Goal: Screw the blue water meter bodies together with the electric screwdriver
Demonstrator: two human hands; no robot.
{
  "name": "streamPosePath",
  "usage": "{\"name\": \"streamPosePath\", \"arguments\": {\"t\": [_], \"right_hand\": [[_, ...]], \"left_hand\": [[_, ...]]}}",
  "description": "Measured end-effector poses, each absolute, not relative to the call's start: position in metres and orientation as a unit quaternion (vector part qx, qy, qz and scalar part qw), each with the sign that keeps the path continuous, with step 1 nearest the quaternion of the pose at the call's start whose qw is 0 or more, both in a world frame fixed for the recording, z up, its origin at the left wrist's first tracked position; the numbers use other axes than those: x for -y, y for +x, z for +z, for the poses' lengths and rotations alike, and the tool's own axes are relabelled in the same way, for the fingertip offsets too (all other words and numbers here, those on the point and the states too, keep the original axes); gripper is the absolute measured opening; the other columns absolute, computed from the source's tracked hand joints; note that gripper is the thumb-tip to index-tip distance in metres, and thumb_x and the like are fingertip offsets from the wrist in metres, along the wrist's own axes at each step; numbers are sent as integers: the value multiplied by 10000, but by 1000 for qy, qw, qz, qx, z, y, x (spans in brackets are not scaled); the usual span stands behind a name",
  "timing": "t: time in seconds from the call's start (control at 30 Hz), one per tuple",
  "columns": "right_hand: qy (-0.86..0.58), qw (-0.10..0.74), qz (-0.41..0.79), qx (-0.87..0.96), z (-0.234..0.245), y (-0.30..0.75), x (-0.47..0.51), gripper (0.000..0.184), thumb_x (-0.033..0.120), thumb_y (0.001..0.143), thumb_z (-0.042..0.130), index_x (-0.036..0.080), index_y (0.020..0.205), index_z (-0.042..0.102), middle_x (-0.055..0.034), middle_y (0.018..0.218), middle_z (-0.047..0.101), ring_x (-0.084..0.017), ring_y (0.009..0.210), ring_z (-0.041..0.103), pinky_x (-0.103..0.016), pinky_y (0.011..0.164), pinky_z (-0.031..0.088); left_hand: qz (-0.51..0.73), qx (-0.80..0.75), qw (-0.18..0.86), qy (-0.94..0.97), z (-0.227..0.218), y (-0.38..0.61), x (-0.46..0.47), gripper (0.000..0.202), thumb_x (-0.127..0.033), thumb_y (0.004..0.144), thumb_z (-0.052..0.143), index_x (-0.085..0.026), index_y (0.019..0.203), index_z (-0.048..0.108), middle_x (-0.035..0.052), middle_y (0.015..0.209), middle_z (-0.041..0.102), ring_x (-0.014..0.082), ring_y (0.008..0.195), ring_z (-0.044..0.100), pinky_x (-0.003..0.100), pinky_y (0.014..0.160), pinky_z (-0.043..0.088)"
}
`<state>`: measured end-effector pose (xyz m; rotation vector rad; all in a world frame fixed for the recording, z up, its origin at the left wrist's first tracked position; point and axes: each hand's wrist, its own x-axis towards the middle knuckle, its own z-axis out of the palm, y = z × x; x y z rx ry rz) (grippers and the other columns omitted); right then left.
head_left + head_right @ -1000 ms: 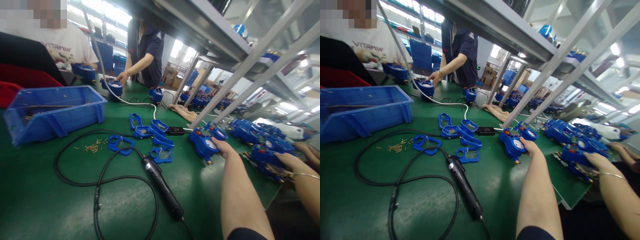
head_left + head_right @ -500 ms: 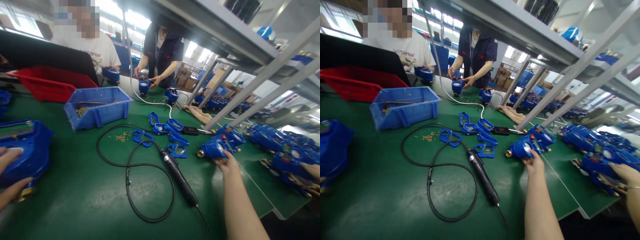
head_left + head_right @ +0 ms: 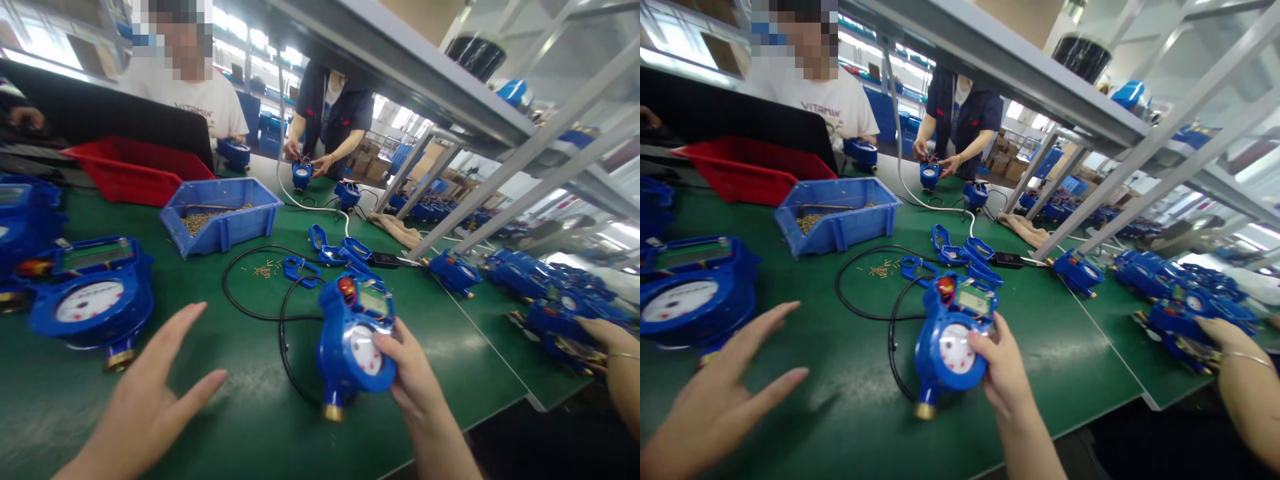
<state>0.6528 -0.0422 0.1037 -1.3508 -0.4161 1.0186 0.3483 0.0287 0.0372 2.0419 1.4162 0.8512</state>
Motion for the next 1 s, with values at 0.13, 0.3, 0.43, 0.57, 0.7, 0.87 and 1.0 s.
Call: {"name": "streamPosePath", "arguments": {"t": [0.13, 0.3, 0.43, 0.57, 0.7, 0.87, 1.0], "right_hand": [[-530, 585, 566, 236, 76, 576, 32, 794, 218, 464, 827, 192, 1176, 474, -37, 854, 664, -235, 757, 639, -370, 714, 497], [-502, 540, 615, 280, 46, 527, 24, 832, 256, 528, 821, 187, 1239, 394, -58, 938, 639, -237, 840, 623, -416, 839, 466], [-522, 487, 620, 327, 46, 526, 26, 853, 343, 592, 801, 199, 1301, 350, -102, 1075, 614, -251, 928, 610, -416, 833, 481], [-587, 315, 536, 518, 65, 561, 9, 643, 393, 693, 720, 198, 1255, 476, -79, 983, 660, -219, 807, 648, -375, 721, 533], [-712, 270, 319, 564, 72, 609, -52, 514, 337, 775, 651, 166, 1236, 502, -118, 1137, 599, -247, 1022, 585, -438, 923, 452], [-769, 220, 180, 572, 47, 637, -139, 405, 258, 834, 617, 159, 1211, 509, -112, 1322, 460, -288, 1241, 406, -533, 1022, 322], [-772, 172, 187, 583, 28, 637, -168, 357, 310, 875, 569, 162, 1196, 517, -96, 1241, 519, -253, 1108, 523, -494, 931, 430]], "left_hand": [[326, -438, 453, 704, 42, 369, -32, 825, -571, 741, 567, -288, 1414, 182, 96, 1477, 308, 332, 1281, 401, 524, 1044, 343], [336, -422, 550, 638, 43, 361, -44, 693, -477, 716, 647, -207, 1294, 377, 120, 1323, 490, 295, 1169, 520, 430, 1006, 416], [355, -423, 560, 617, 44, 354, -45, 629, -381, 705, 673, -195, 1240, 398, 109, 1209, 569, 277, 1069, 586, 400, 925, 482], [337, -417, 568, 625, 46, 352, -47, 596, -351, 694, 681, -210, 1201, 401, 85, 1119, 618, 260, 992, 625, 377, 860, 518], [317, -429, 552, 640, 46, 349, -49, 586, -372, 680, 689, -223, 1171, 405, 57, 1046, 633, 238, 917, 645, 354, 806, 538], [353, -444, 393, 724, 40, 347, -44, 541, -380, 720, 637, -219, 1197, 438, 92, 1175, 537, 260, 1061, 566, 418, 913, 477], [393, -393, 223, 801, 44, 347, -40, 429, -382, 773, 601, -220, 1163, 529, 130, 1321, 402, 302, 1240, 396, 497, 1004, 377]]}}
